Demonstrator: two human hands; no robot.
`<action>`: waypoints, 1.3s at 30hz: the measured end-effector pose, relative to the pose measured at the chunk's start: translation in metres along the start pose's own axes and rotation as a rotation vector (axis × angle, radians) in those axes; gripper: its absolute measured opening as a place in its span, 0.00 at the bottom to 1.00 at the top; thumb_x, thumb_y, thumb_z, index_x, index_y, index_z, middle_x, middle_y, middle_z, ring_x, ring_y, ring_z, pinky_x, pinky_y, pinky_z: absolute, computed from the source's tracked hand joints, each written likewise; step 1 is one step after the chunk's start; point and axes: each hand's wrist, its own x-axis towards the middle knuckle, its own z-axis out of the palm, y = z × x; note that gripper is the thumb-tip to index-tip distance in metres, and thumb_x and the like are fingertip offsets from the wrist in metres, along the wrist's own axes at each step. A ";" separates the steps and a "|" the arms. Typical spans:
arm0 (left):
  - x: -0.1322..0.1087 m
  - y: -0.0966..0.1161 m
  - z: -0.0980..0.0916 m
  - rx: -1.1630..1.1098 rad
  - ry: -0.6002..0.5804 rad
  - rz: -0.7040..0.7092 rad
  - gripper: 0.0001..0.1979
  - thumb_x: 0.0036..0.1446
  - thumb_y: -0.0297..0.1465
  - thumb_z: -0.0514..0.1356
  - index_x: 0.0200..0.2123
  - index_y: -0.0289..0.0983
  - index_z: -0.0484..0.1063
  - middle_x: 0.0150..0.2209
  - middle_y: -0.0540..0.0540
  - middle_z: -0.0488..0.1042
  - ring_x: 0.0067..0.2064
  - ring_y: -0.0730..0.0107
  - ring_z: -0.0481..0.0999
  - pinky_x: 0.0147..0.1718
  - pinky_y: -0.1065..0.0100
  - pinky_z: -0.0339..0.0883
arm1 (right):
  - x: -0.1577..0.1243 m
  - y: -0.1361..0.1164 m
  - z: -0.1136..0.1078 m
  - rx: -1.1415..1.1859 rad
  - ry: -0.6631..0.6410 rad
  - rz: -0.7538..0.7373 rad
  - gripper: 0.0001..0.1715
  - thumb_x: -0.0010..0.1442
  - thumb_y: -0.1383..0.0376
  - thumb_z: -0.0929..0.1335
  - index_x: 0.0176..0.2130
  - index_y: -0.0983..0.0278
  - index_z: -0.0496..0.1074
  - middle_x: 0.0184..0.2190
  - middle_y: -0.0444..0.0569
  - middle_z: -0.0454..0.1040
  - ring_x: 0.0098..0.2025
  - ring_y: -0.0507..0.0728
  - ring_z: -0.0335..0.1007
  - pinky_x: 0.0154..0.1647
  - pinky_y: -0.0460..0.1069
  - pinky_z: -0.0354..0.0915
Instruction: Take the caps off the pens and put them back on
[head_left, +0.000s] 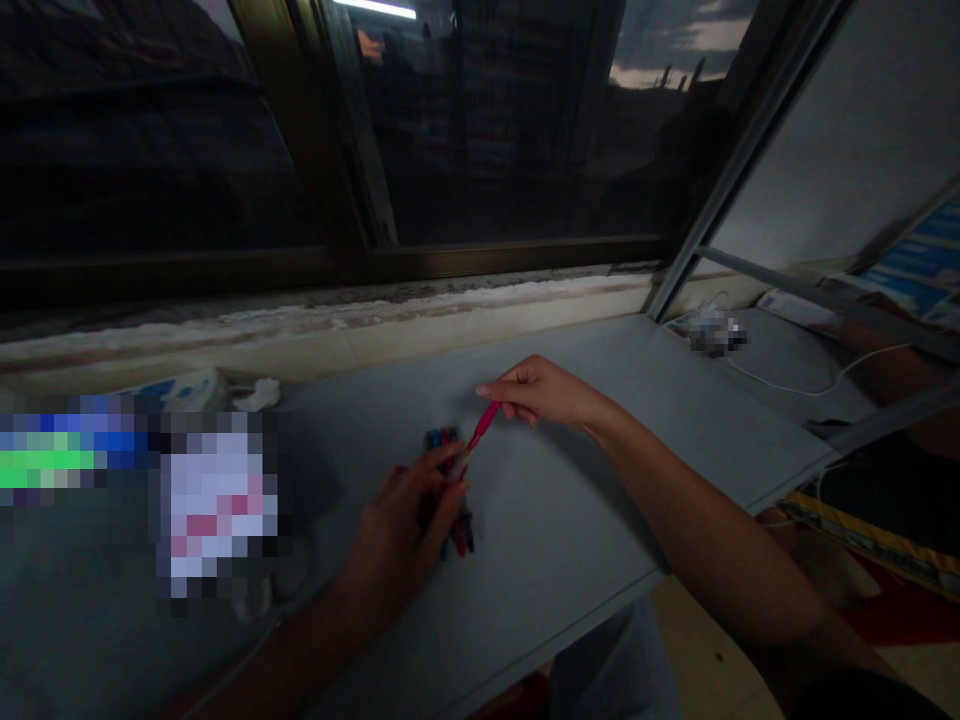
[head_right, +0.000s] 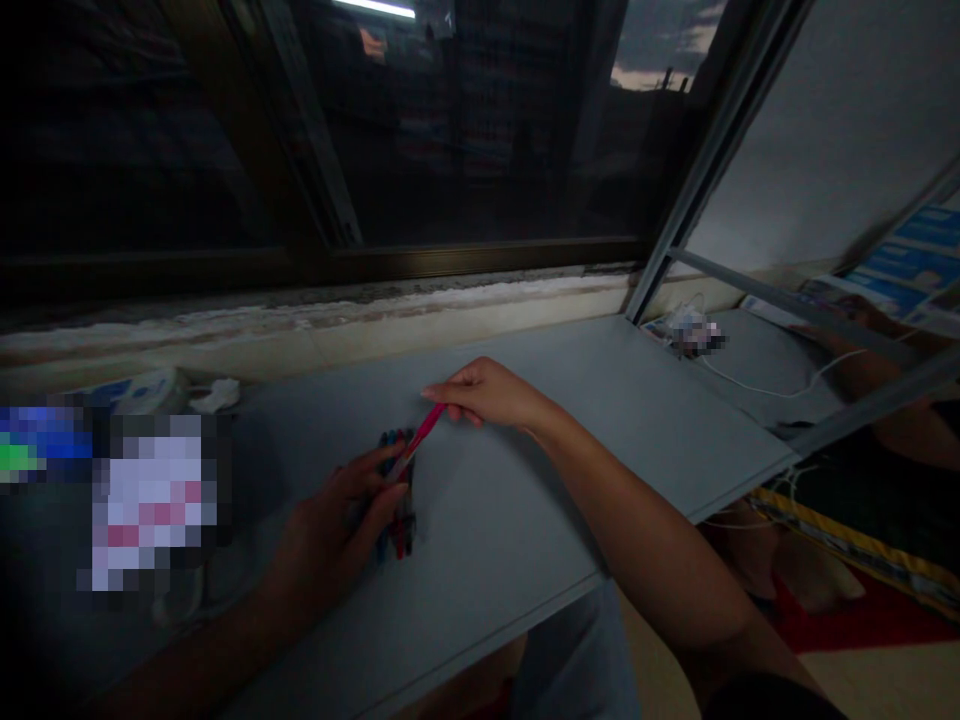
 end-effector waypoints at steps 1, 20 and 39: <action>-0.001 0.000 0.001 -0.026 -0.028 0.072 0.14 0.69 0.38 0.57 0.51 0.42 0.79 0.31 0.48 0.78 0.34 0.64 0.78 0.38 0.64 0.74 | 0.001 0.001 0.001 0.007 0.035 -0.013 0.33 0.57 0.41 0.73 0.21 0.65 0.68 0.12 0.37 0.62 0.16 0.46 0.54 0.22 0.46 0.51; -0.005 0.002 0.002 -0.104 -0.248 0.504 0.08 0.74 0.31 0.57 0.43 0.41 0.77 0.36 0.50 0.80 0.39 0.69 0.77 0.42 0.69 0.71 | 0.000 0.001 0.016 0.026 -0.112 -0.033 0.32 0.54 0.41 0.76 0.24 0.65 0.69 0.16 0.39 0.68 0.21 0.46 0.57 0.26 0.46 0.53; -0.006 -0.010 0.006 -0.024 -0.271 0.506 0.14 0.75 0.30 0.53 0.55 0.42 0.76 0.47 0.48 0.82 0.50 0.66 0.79 0.53 0.67 0.75 | -0.004 -0.004 0.012 -0.071 -0.456 0.005 0.36 0.63 0.40 0.71 0.22 0.67 0.70 0.17 0.40 0.68 0.18 0.46 0.64 0.23 0.44 0.60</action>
